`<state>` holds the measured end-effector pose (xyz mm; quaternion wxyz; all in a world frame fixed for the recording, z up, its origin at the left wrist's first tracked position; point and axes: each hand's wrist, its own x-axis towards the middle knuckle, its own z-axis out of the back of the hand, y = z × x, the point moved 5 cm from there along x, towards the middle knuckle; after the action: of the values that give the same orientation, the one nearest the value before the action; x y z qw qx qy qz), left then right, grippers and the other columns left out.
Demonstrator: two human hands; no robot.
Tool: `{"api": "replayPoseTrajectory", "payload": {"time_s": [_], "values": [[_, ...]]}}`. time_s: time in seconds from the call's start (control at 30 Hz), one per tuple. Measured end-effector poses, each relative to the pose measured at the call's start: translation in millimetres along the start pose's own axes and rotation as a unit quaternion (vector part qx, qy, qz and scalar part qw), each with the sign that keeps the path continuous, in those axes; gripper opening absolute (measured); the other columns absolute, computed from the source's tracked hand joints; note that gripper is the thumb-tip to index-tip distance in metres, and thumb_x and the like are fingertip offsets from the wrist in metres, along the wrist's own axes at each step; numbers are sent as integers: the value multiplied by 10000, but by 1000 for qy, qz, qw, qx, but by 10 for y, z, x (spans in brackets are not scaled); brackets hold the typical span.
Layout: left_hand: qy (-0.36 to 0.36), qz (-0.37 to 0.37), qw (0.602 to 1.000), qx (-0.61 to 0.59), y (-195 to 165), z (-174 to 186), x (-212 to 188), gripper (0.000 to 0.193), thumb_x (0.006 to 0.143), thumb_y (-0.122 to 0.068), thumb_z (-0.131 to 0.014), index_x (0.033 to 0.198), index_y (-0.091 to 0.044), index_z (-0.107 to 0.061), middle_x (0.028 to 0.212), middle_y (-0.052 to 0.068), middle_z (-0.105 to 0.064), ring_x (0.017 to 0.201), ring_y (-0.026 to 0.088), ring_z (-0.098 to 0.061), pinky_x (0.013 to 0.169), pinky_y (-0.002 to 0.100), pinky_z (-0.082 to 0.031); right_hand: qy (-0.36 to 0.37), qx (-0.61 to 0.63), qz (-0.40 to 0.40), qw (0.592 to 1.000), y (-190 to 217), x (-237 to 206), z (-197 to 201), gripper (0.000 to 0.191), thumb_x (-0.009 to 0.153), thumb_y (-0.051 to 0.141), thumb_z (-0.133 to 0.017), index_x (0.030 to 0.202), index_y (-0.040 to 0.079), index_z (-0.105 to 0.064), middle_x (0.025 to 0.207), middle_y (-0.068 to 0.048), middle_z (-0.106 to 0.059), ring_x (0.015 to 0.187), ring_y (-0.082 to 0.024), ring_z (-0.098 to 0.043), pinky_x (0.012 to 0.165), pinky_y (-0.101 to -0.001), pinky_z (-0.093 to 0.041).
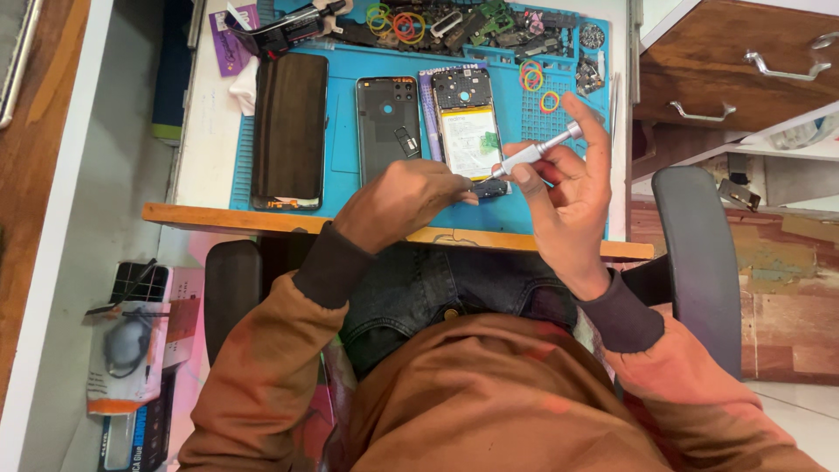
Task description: The person uses a screwdriver to tighten screws on a disassembled smartphone placed on a blue mat. They then pick up a light blue phone case, wipe the back of the phone with a cloth, and pour liquid from a bottle onto the cloth to clean the phone's back surface.
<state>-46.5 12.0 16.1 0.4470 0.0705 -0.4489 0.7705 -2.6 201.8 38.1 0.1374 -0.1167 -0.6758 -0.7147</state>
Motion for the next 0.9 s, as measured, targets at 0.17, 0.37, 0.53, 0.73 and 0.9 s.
{"api": "replayPoseTrajectory", "payload": {"time_s": [0.17, 0.37, 0.53, 0.73, 0.9], "values": [[2, 1, 1000, 3, 13, -12, -1, 121, 949, -147, -725, 1004, -39, -719, 876, 138, -695, 850, 347, -686, 747, 446, -548, 21, -7, 4, 1000, -7, 2, -8, 676, 1128, 38, -673, 1626, 66, -218, 1180, -228, -705, 1108, -236, -724, 1034, -351, -591], [-1, -3, 1000, -17, 24, -1, -20, 130, 948, -119, -728, 1047, -34, -718, 906, 146, -706, 868, 355, -689, 759, 448, -549, 20, -8, 11, 1000, -14, -4, -5, 680, 1133, 55, -683, 1628, 66, -216, 1180, -230, -707, 1121, -236, -722, 1042, -355, -594], [-11, -12, 1000, -26, 60, 30, -11, 218, 896, -25, -708, 1114, -15, -712, 976, 143, -734, 917, 348, -709, 805, 426, -571, 6, -7, 5, 1000, -22, 1, 18, 676, 1141, 63, -669, 1633, 74, -205, 1163, -220, -706, 1110, -221, -716, 1017, -338, -594], [-56, 28, 997, -38, 113, 163, -54, 220, 910, 39, -679, 1125, 10, -717, 1010, 185, -732, 915, 357, -724, 794, 414, -589, -10, -50, -34, 998, -70, 42, 28, 675, 1123, 33, -625, 1660, 71, -219, 1191, -200, -717, 1067, -209, -725, 954, -344, -635], [-65, 36, 997, -31, 114, 182, -45, 211, 907, 63, -685, 1112, 28, -717, 1009, 197, -733, 900, 353, -731, 775, 408, -593, 23, -79, -34, 996, -76, 51, -23, 668, 1108, 3, -609, 1653, 59, -227, 1213, -203, -719, 1057, -199, -727, 935, -333, -632]]}}
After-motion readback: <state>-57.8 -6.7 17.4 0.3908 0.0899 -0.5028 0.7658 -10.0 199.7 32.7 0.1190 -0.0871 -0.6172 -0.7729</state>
